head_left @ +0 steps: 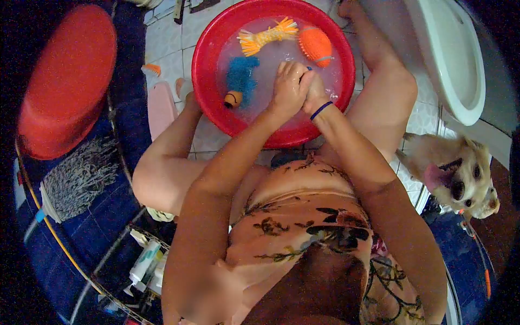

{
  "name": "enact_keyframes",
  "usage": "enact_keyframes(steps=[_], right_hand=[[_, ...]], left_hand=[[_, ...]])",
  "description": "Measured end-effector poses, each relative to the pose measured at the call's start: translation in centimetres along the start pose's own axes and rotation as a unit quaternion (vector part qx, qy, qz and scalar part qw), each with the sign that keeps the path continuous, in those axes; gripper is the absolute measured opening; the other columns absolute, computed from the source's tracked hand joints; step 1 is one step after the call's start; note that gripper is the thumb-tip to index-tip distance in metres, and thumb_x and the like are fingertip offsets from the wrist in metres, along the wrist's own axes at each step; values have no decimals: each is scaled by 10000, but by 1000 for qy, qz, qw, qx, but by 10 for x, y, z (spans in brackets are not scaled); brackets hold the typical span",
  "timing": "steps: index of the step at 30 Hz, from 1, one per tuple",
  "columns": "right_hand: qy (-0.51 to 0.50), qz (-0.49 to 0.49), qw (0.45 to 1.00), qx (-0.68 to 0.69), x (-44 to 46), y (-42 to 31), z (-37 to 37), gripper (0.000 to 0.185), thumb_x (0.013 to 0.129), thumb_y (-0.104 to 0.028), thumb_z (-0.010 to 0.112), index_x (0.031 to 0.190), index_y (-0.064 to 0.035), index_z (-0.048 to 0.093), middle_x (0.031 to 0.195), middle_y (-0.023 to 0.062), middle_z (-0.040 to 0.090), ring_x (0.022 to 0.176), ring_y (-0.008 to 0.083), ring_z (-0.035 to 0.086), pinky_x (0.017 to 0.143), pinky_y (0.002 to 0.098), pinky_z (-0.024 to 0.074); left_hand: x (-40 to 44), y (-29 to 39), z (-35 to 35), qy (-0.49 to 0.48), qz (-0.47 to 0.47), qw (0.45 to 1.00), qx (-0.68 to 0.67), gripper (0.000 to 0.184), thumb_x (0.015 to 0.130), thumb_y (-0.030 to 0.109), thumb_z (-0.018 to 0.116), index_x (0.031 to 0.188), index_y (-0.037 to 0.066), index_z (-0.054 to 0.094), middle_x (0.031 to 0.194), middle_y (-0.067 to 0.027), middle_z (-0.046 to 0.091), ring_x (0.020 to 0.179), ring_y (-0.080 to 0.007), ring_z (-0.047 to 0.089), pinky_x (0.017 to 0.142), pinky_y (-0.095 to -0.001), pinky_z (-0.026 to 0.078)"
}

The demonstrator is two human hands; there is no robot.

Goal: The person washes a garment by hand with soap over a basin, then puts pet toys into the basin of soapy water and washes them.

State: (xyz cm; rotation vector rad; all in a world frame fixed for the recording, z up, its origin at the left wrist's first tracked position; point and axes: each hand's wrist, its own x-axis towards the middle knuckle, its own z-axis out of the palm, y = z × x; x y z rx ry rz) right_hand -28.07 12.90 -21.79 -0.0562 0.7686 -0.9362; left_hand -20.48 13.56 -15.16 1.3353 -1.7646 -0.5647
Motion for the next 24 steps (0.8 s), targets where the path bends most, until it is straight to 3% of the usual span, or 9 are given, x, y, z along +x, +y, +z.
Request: enact_keyframes(steps=[4, 5, 8, 12, 13, 18, 20, 22, 24], right_hand=[[104, -25, 992, -63, -22, -13, 19, 222, 852, -280, 408, 826, -125, 565, 810, 36, 576, 742, 174, 554, 673, 316, 464], [-7, -25, 997, -71, -15, -13, 6, 273, 861, -344, 404, 845, -125, 565, 845, 37, 580, 760, 179, 562, 693, 328, 467], [69, -4, 997, -30, -19, -32, 29, 364, 862, -441, 397, 908, -119, 560, 878, 44, 585, 802, 187, 565, 734, 337, 463], [-73, -44, 996, -41, -34, -64, 96, 579, 828, -587, 362, 1036, -74, 534, 1034, 53, 547, 938, 192, 531, 825, 359, 418], [-76, -42, 994, -70, -30, -64, 101, 607, 833, -585, 348, 1136, -73, 472, 1107, 61, 505, 989, 198, 487, 864, 333, 369], [-60, -64, 967, -241, -19, -52, 95, 629, 846, -567, 338, 1240, -84, 421, 1141, 57, 495, 939, 145, 438, 788, 238, 296], [-34, -13, 966, -254, -16, -44, 78, 511, 860, -483, 397, 1189, -101, 474, 1052, 39, 542, 887, 123, 475, 753, 235, 329], [-6, 51, 953, -298, -18, -38, 63, 452, 862, -438, 427, 1156, -103, 499, 992, 24, 566, 840, 110, 499, 724, 229, 345], [-6, 68, 951, -303, -7, -31, 47, 418, 856, -410, 450, 1134, -104, 510, 941, 7, 577, 801, 99, 513, 703, 226, 355]], left_hand=[[-7, -12, 16, -19, -58, 998, -11, 192, 813, 194, 513, 776, 6, 523, 787, -181, 527, 800, -351, 475, 716, -425, 375], [-8, -11, 13, -43, -72, 996, 10, 197, 806, 208, 527, 797, 13, 500, 849, -176, 516, 820, -351, 473, 735, -413, 380], [-2, -4, 0, 35, 29, 998, 50, 226, 786, 234, 564, 849, 36, 476, 920, -166, 483, 842, -351, 468, 771, -396, 382], [14, -10, -47, -22, -118, 988, -97, 505, 680, 208, 676, 1058, 48, 382, 1049, -150, 461, 1024, -301, 462, 890, -368, 368], [26, -9, -76, -113, -157, 975, -109, 633, 663, 179, 686, 1157, 44, 314, 1075, -135, 464, 1060, -273, 456, 913, -356, 362], [32, -41, -222, -91, -115, 987, 66, 498, 691, 234, 674, 1128, 101, 478, 1075, -138, 521, 1025, -247, 499, 878, -345, 392], [16, -63, -280, -92, -220, 957, 165, 493, 701, 217, 668, 1139, 103, 472, 1077, -139, 529, 1028, -242, 500, 869, -337, 396], [-11, -104, -333, -118, -190, 937, 268, 468, 681, 222, 669, 1113, 137, 512, 1025, -175, 549, 973, -292, 534, 829, -356, 424], [-36, -127, -369, -187, -275, 858, 392, 478, 707, 212, 670, 1136, 100, 491, 1099, -151, 524, 1040, -289, 500, 884, -348, 391]])
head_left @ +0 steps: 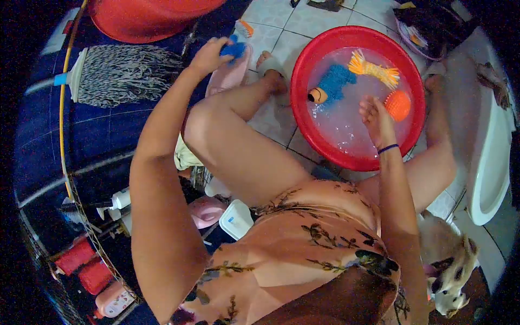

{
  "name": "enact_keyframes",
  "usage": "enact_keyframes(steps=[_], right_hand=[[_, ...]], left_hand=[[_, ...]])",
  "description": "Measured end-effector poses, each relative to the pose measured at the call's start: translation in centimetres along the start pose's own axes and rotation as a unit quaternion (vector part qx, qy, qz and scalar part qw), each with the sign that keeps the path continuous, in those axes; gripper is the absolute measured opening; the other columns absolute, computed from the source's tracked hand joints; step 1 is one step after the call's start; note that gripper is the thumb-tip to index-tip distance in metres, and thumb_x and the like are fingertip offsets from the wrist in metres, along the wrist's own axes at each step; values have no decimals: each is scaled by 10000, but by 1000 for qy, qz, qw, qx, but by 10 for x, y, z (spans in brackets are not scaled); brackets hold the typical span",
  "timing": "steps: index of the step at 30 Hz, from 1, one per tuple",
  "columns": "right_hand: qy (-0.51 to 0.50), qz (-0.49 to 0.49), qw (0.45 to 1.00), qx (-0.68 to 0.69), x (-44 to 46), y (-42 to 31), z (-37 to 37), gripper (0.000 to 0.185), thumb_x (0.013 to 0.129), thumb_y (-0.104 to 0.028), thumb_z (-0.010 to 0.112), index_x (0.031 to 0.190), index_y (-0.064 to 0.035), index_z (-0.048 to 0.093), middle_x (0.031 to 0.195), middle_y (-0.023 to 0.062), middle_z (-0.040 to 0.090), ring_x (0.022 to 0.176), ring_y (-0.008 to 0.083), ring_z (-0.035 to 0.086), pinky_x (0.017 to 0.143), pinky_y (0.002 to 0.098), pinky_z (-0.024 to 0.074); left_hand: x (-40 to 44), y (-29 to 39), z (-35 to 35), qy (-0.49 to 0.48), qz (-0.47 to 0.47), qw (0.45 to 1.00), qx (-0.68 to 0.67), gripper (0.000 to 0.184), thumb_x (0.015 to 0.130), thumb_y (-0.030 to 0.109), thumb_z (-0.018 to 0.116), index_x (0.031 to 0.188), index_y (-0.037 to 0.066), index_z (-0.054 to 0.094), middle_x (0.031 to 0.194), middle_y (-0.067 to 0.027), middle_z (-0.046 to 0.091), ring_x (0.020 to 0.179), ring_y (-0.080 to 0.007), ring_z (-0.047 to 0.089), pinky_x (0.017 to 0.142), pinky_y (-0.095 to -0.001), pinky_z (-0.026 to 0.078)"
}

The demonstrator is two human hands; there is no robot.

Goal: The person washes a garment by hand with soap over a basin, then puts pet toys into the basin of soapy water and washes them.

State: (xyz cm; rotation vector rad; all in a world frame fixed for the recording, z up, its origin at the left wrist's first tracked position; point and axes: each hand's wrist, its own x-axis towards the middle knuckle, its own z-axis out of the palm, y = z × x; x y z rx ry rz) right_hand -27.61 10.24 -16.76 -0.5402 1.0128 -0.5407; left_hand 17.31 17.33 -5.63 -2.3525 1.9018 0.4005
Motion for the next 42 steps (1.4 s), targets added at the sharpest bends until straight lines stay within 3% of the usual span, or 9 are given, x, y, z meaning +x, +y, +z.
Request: enact_keyframes(steps=[3, 7, 16, 23, 26, 30, 35, 39, 42], right_hand=[[9, 8, 999, -31, 2, 1, 3, 389, 851, -386, 461, 1116, -107, 518, 892, -10, 580, 768, 88, 517, 687, 227, 359], [-16, -6, 998, -65, 10, 7, -6, 387, 844, -371, 471, 1126, -108, 508, 888, -13, 575, 753, 88, 516, 677, 228, 358], [-18, 53, 993, -102, 43, 44, -1, 309, 844, -311, 489, 1071, -102, 510, 881, 18, 567, 722, 102, 523, 601, 215, 369], [6, 83, 996, -42, 26, 52, -34, 183, 841, -240, 502, 957, -101, 535, 760, 16, 568, 663, 112, 533, 540, 238, 386], [45, 69, 996, -36, 19, 61, -50, 187, 837, -267, 522, 946, -116, 539, 788, 3, 576, 633, 100, 525, 520, 227, 403], [80, 86, 993, 16, 16, 63, -52, 233, 824, -286, 533, 963, -99, 537, 771, 27, 568, 653, 126, 539, 576, 240, 423], [56, 120, 987, 88, 3, 54, -46, 460, 797, -455, 535, 1099, -109, 501, 891, 86, 563, 770, 199, 562, 687, 325, 464], [21, 113, 974, 198, 2, 25, -24, 542, 783, -518, 520, 1153, -126, 459, 1047, 112, 547, 911, 257, 561, 834, 417, 459], [-41, 52, 961, 268, 9, 11, -21, 539, 787, -513, 518, 1142, -110, 467, 1019, 104, 560, 895, 237, 566, 811, 410, 470]], left_hand=[[-10, -59, 27, -64, -39, 992, 103, 435, 750, 248, 632, 1136, 88, 513, 1110, -169, 527, 1057, -315, 487, 907, -355, 377], [-5, -51, 30, -144, -58, 988, -22, 408, 850, 339, 490, 1125, 41, 533, 1102, -165, 549, 1061, -291, 497, 916, -332, 375], [70, 95, 36, -16, 143, 962, -234, 296, 811, 272, 520, 1014, 68, 592, 967, -135, 607, 885, -244, 586, 800, -315, 440], [66, 205, 104, 267, 290, 917, 53, 351, 627, 258, 645, 945, 111, 621, 1203, -128, 449, 1133, -339, 364, 933, -504, 280], [40, 236, 121, 164, 329, 930, 20, 545, 651, 281, 668, 1145, 110, 514, 1257, -163, 377, 1182, -361, 321, 985, -497, 233], [22, 253, 151, -98, 78, 992, 15, 825, 605, 329, 713, 1308, 202, 301, 1328, -175, 264, 1108, -379, 410, 927, -494, 329], [25, 267, 180, -56, 25, 985, -160, 805, 638, 222, 685, 1328, 216, 270, 1289, -190, 299, 1021, -321, 485, 807, -399, 439], [11, 277, 150, -165, 113, 817, -541, 721, 665, 198, 647, 1309, 178, 324, 1064, -122, 497, 807, -188, 544, 608, -273, 458], [-13, 296, 117, -239, 154, 768, -574, 676, 685, 220, 629, 1296, 155, 347, 964, -79, 524, 683, -143, 510, 535, -238, 416]])
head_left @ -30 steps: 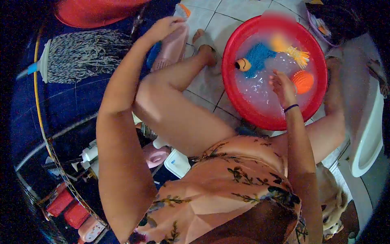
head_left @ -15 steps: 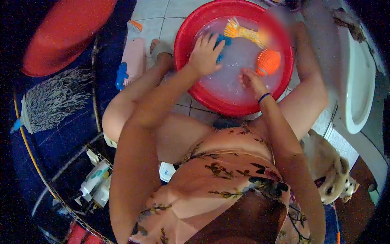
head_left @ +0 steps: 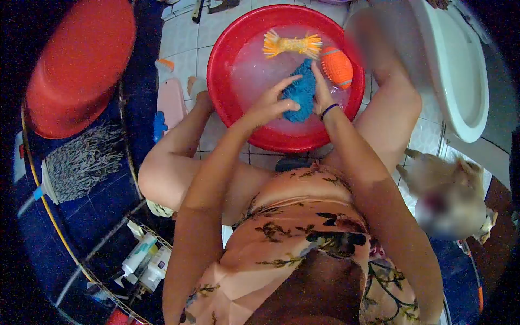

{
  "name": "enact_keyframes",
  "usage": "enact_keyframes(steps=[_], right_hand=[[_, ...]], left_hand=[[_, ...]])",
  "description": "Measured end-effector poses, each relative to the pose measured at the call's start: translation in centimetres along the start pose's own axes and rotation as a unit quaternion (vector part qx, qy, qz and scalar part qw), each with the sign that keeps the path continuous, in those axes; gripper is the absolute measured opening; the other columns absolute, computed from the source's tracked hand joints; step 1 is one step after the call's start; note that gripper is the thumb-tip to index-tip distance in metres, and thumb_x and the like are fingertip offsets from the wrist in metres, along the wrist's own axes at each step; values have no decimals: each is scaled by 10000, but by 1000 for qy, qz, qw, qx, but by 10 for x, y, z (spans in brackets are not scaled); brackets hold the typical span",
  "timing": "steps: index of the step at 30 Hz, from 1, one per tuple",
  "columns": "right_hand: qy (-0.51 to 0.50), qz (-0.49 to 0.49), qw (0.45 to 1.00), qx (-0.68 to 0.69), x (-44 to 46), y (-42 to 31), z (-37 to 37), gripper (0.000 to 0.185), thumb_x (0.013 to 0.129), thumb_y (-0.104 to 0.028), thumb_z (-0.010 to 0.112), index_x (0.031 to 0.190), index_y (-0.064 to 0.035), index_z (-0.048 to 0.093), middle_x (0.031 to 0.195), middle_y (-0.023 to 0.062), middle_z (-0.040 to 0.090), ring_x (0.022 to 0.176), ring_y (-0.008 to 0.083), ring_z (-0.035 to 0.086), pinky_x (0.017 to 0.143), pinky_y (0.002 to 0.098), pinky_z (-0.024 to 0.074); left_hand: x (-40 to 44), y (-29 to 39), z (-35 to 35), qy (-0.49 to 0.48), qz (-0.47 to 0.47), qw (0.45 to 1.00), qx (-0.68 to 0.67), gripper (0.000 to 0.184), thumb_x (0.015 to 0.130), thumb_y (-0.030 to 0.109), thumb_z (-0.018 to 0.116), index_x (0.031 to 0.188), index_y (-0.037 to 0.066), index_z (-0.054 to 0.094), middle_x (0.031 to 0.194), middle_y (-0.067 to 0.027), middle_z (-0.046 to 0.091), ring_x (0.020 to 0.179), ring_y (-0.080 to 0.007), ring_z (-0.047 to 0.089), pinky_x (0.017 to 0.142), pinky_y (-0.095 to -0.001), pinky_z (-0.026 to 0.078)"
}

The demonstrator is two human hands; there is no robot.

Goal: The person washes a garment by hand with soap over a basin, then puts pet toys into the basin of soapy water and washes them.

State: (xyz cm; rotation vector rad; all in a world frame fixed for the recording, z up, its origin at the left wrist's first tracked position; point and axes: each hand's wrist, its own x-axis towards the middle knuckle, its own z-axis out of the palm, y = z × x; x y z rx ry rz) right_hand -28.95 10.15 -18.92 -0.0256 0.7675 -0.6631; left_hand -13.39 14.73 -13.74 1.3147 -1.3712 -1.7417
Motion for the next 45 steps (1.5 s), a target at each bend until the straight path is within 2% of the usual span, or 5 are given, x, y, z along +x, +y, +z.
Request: enact_keyframes(steps=[7, 11, 26, 36, 45], right_hand=[[38, -120, 991, 37, -9, -9, -5, 421, 796, -421, 560, 1053, -89, 527, 946, 104, 580, 866, 236, 566, 811, 386, 463], [87, -185, 977, -52, -9, 0, 6, 431, 750, -348, 638, 1062, -77, 514, 945, 66, 539, 843, 187, 535, 769, 338, 453], [215, -152, 945, -192, 24, -1, -3, 298, 785, -335, 595, 849, -45, 584, 749, 41, 566, 655, 150, 539, 626, 301, 455], [223, -280, 544, -759, 27, 17, -58, 554, 750, -350, 602, 1177, -46, 425, 1023, 219, 518, 931, 343, 515, 790, 413, 425], [135, -10, 959, -250, 43, 12, -44, 669, 742, -542, 557, 1215, -94, 406, 1074, 102, 541, 963, 262, 538, 859, 395, 411]], left_hand=[[-10, 22, 23, 212, -121, 940, -237, 628, 731, 312, 637, 1274, 140, 372, 1053, -124, 512, 875, -232, 540, 717, -336, 464], [6, -21, 64, 332, -49, 930, 153, 600, 756, 401, 610, 1229, 87, 414, 1071, -184, 492, 1088, -337, 401, 919, -430, 322], [56, -30, 19, 238, -166, 915, 280, 518, 806, 474, 451, 956, -9, 563, 868, -267, 573, 787, -415, 552, 732, -469, 420], [53, -78, -14, 350, -34, 824, 444, 535, 707, 347, 640, 1174, 148, 473, 1165, -182, 440, 1151, -337, 313, 928, -476, 272], [83, -139, -31, 302, -55, 859, 409, 540, 606, 188, 684, 1119, 206, 516, 1177, -145, 436, 1101, -316, 389, 879, -437, 327]])
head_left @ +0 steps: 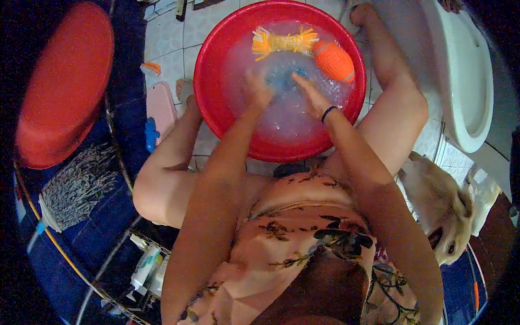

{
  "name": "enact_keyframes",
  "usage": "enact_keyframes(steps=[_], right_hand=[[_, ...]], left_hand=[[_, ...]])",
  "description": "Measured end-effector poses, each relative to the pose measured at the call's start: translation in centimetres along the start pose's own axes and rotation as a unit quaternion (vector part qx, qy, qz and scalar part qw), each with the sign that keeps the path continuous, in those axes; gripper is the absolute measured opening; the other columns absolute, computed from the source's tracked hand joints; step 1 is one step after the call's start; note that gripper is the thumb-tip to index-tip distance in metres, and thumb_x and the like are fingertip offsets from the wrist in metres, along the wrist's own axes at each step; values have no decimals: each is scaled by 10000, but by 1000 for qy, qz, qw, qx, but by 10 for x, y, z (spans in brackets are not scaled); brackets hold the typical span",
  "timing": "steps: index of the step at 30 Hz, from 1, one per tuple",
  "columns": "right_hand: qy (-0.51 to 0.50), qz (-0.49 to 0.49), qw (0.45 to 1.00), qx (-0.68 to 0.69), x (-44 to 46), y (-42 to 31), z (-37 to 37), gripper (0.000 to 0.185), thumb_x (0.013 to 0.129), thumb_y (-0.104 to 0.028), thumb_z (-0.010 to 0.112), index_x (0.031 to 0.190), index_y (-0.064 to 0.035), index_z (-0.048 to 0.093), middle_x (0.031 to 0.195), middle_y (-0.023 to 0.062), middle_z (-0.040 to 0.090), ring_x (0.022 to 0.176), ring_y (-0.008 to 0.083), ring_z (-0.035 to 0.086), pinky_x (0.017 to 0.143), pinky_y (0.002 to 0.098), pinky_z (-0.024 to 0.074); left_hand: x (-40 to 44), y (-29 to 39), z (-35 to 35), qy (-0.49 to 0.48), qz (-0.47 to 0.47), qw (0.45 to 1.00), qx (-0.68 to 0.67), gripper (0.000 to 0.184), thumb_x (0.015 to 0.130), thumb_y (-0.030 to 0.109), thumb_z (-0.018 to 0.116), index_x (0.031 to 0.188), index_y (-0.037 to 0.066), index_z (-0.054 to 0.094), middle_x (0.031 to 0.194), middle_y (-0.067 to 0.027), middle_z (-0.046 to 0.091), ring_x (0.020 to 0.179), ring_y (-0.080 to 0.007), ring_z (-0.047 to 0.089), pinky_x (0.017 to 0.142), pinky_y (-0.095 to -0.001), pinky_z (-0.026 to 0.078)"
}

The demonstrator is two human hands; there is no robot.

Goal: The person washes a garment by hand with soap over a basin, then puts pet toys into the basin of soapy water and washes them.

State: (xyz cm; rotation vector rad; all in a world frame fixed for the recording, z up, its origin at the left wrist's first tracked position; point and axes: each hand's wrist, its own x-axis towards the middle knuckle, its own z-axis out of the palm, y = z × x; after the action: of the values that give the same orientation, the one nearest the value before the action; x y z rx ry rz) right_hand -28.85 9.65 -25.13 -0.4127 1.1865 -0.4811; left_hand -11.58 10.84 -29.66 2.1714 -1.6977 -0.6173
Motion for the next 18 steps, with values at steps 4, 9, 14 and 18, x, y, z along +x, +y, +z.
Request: enact_keyframes(steps=[4, 9, 14, 18], right_hand=[[-61, 19, 977, 204, -32, -34, 16, 650, 746, -544, 548, 1184, -84, 409, 1108, 135, 503, 979, 275, 517, 790, 405, 458], [-171, -14, 953, 251, -39, -42, 27, 337, 807, -425, 538, 918, -109, 575, 783, 56, 608, 664, 179, 597, 596, 290, 504], [-142, -32, 962, 232, -56, -38, 45, 210, 829, -329, 538, 781, -126, 571, 701, 26, 564, 612, 141, 545, 570, 279, 464], [-134, -4, 969, 206, -45, -39, 40, 221, 815, -337, 558, 727, -134, 553, 667, 23, 562, 575, 142, 540, 539, 288, 463]], left_hand=[[-29, 76, -85, 64, 164, 983, -42, 322, 599, 162, 663, 912, 163, 588, 1038, -118, 487, 1009, -305, 450, 813, -414, 371], [-69, 114, -120, 80, 382, 921, 3, 196, 624, 221, 672, 767, 122, 580, 861, -90, 485, 834, -261, 490, 692, -362, 423], [-72, 126, -126, 103, 411, 905, -21, 171, 671, 254, 647, 659, 115, 547, 743, -58, 472, 689, -234, 494, 564, -342, 442], [-70, 126, -117, 100, 368, 924, -36, 205, 692, 261, 625, 610, 94, 540, 702, -67, 487, 661, -238, 513, 549, -354, 447]])
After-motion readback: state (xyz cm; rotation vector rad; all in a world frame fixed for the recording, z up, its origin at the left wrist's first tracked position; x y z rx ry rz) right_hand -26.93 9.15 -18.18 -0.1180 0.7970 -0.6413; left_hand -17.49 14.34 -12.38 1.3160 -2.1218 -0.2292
